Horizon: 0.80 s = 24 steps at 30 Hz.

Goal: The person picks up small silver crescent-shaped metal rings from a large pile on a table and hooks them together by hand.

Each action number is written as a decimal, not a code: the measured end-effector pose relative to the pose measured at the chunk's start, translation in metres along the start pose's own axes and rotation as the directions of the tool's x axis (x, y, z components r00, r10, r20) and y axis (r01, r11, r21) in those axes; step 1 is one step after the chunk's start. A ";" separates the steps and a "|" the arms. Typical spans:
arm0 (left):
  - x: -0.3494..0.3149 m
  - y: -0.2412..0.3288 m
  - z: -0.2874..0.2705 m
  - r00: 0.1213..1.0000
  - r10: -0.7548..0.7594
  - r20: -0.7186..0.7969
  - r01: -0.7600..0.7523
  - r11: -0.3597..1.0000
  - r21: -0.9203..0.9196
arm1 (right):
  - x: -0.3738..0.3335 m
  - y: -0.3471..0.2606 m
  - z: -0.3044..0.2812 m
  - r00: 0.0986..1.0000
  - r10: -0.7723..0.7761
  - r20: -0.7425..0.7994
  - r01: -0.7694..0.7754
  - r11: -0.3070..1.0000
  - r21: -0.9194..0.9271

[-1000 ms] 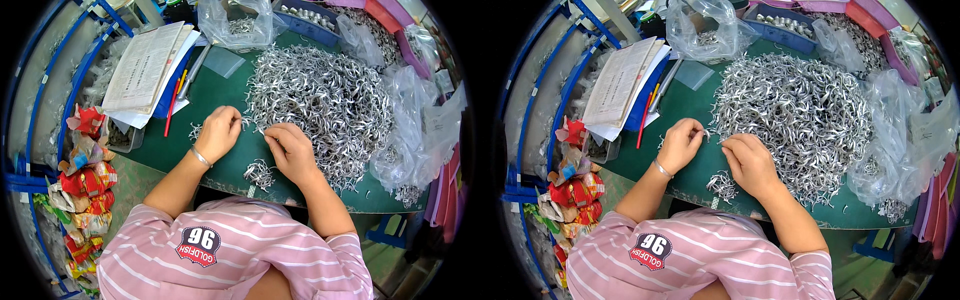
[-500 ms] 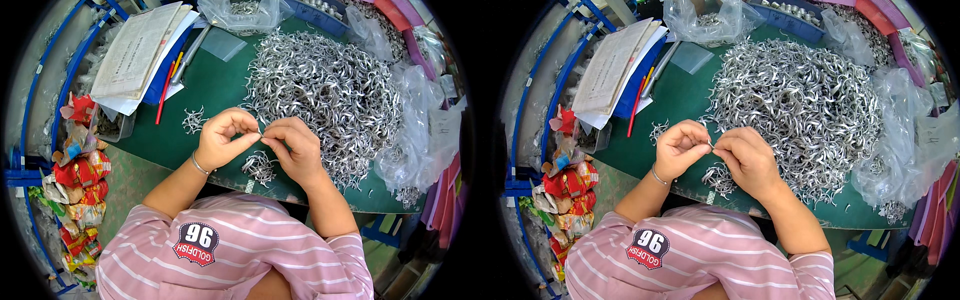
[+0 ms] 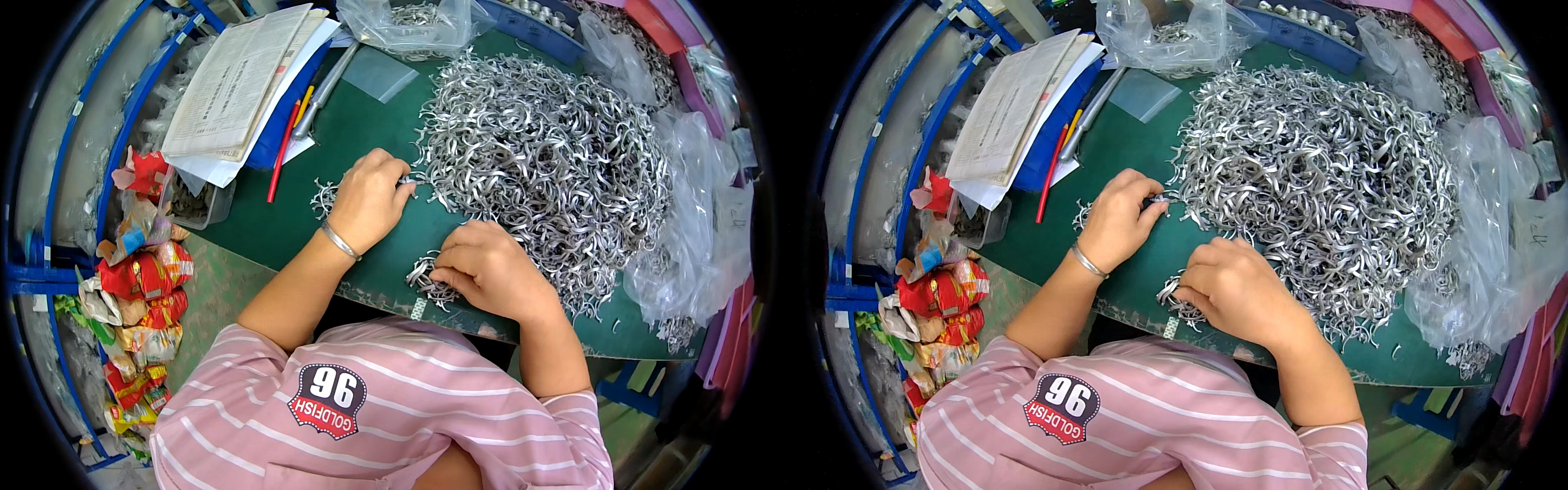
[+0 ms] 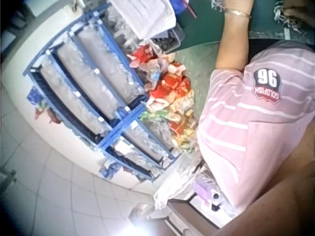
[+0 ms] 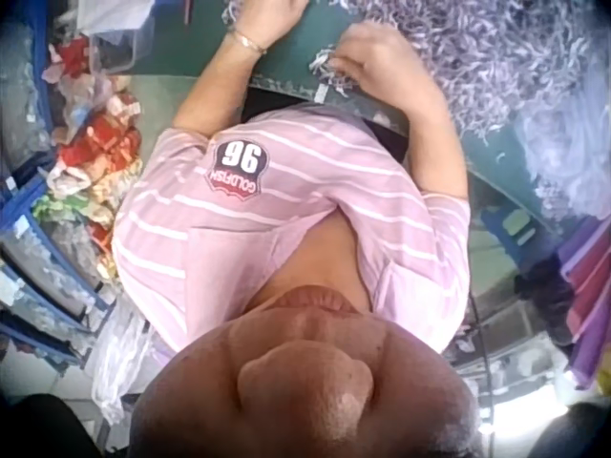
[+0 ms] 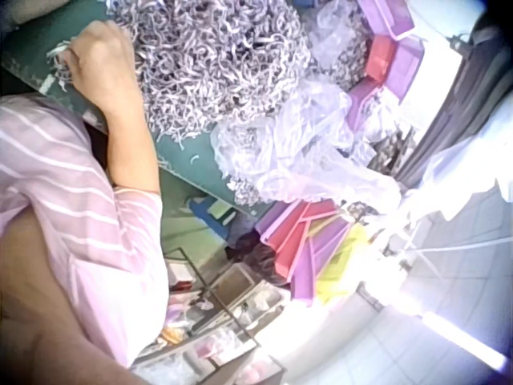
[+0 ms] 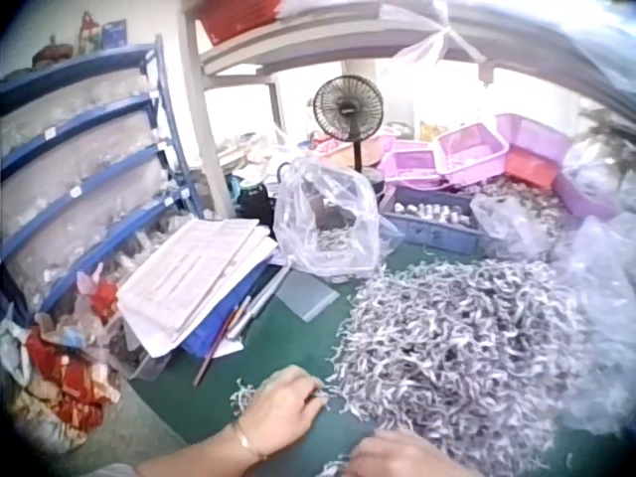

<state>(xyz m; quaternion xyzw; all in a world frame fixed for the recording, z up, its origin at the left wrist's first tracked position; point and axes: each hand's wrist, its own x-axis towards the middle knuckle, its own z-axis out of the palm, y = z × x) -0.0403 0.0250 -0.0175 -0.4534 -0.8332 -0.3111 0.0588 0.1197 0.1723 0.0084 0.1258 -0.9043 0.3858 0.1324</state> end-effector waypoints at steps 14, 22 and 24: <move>-0.009 0.015 0.004 0.999 0.039 0.012 -0.004 0.389 -0.921 | 0.005 0.008 0.010 0.865 0.404 -0.296 -0.295 0.889 0.351; -0.005 0.011 0.000 0.963 0.193 -0.190 -0.270 0.636 -0.723 | 0.003 0.006 0.011 0.848 0.487 -0.208 -0.258 0.722 0.642; -0.004 0.010 -0.002 0.950 0.238 -0.200 -0.310 0.656 -0.688 | 0.003 0.007 0.010 0.856 0.450 -0.254 -0.259 0.799 0.542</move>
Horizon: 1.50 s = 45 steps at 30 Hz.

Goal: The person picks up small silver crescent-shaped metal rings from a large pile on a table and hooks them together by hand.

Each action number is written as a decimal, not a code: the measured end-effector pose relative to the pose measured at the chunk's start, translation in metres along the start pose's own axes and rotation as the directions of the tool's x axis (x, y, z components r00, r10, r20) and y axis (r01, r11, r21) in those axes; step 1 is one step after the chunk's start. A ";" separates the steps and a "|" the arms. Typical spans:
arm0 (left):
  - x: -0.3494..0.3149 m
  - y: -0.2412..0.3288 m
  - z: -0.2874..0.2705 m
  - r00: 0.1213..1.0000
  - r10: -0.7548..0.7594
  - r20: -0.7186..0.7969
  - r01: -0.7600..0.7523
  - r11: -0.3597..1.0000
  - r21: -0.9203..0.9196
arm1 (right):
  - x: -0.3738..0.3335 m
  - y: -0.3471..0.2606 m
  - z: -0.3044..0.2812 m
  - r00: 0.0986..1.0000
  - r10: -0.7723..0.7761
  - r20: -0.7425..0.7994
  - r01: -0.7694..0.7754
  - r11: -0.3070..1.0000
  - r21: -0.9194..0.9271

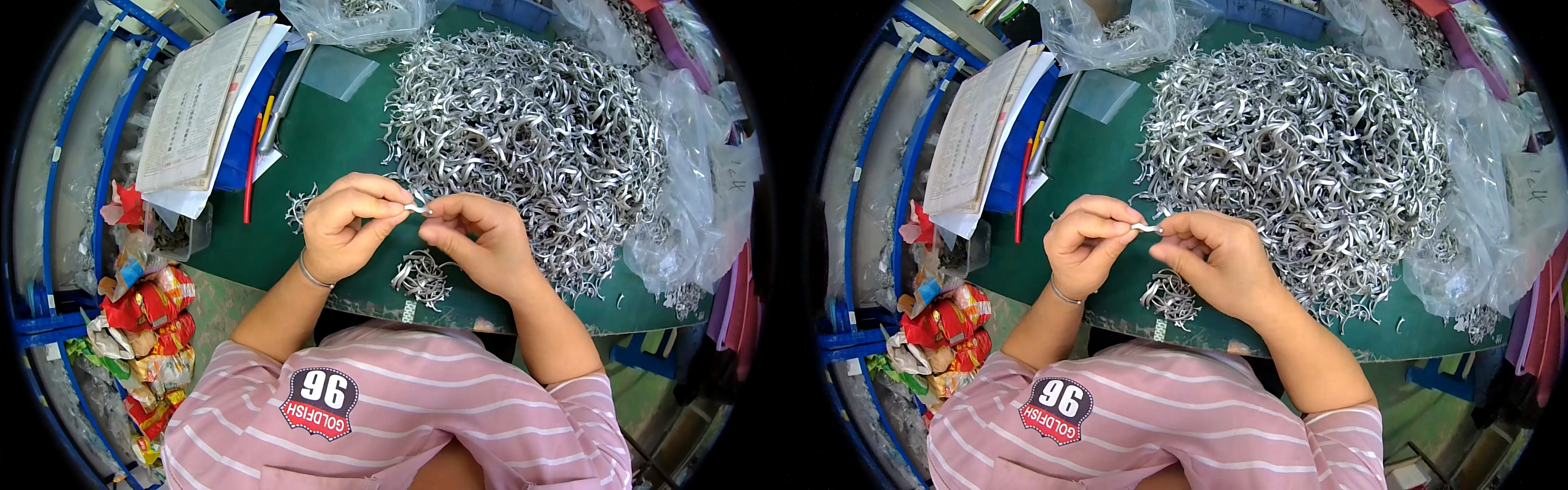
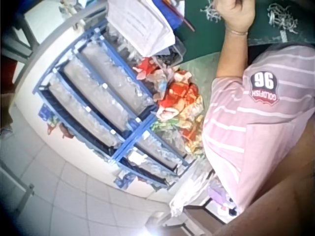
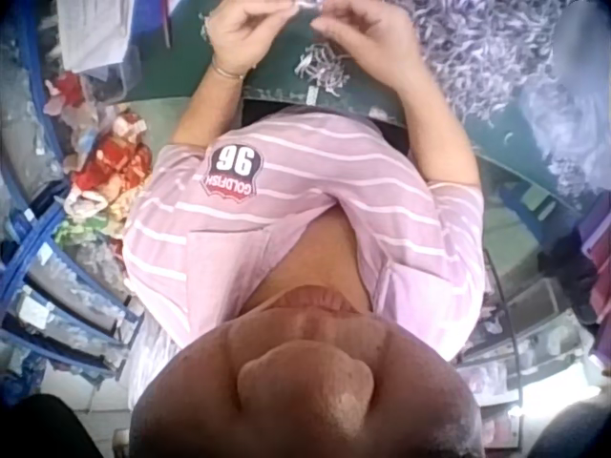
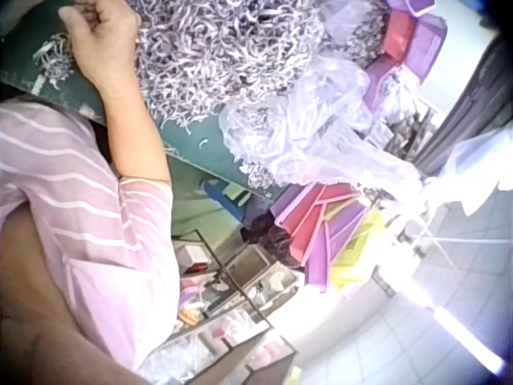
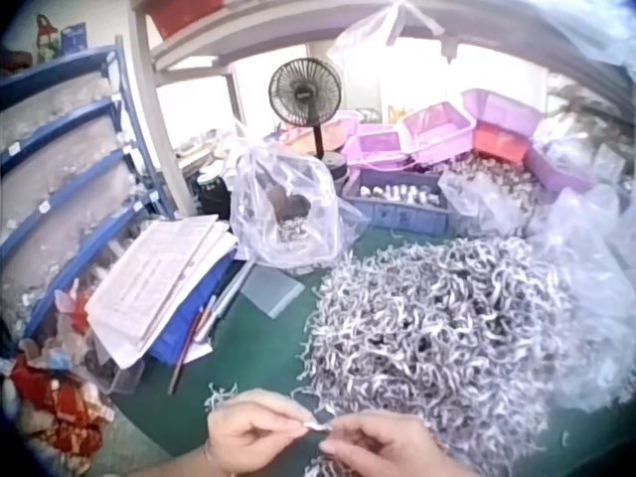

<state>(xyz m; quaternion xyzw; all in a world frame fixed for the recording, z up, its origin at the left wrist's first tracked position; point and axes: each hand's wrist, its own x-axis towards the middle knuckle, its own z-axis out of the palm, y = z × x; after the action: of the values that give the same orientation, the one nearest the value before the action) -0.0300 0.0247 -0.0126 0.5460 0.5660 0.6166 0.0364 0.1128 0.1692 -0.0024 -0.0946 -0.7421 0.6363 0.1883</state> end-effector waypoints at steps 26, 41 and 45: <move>-0.008 0.022 -0.091 0.796 -0.595 -0.113 0.529 0.592 0.608 | 0.003 -0.008 0.000 0.909 -0.418 0.009 0.394 0.850 -0.348; 0.007 -0.004 -0.014 0.948 -0.314 0.060 0.212 0.758 0.616 | 0.006 -0.004 -0.003 0.946 -0.320 -0.052 0.286 0.899 -0.333; 0.008 0.006 -0.003 0.983 -0.126 0.130 0.054 0.888 0.457 | 0.004 -0.006 0.002 0.982 -0.183 -0.043 0.163 0.942 -0.293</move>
<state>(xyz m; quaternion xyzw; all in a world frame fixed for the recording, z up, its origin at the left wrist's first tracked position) -0.0317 0.0257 -0.0023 0.5589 0.7139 0.4215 -0.0187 0.1086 0.1678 0.0044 -0.0775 -0.8253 0.4988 0.2533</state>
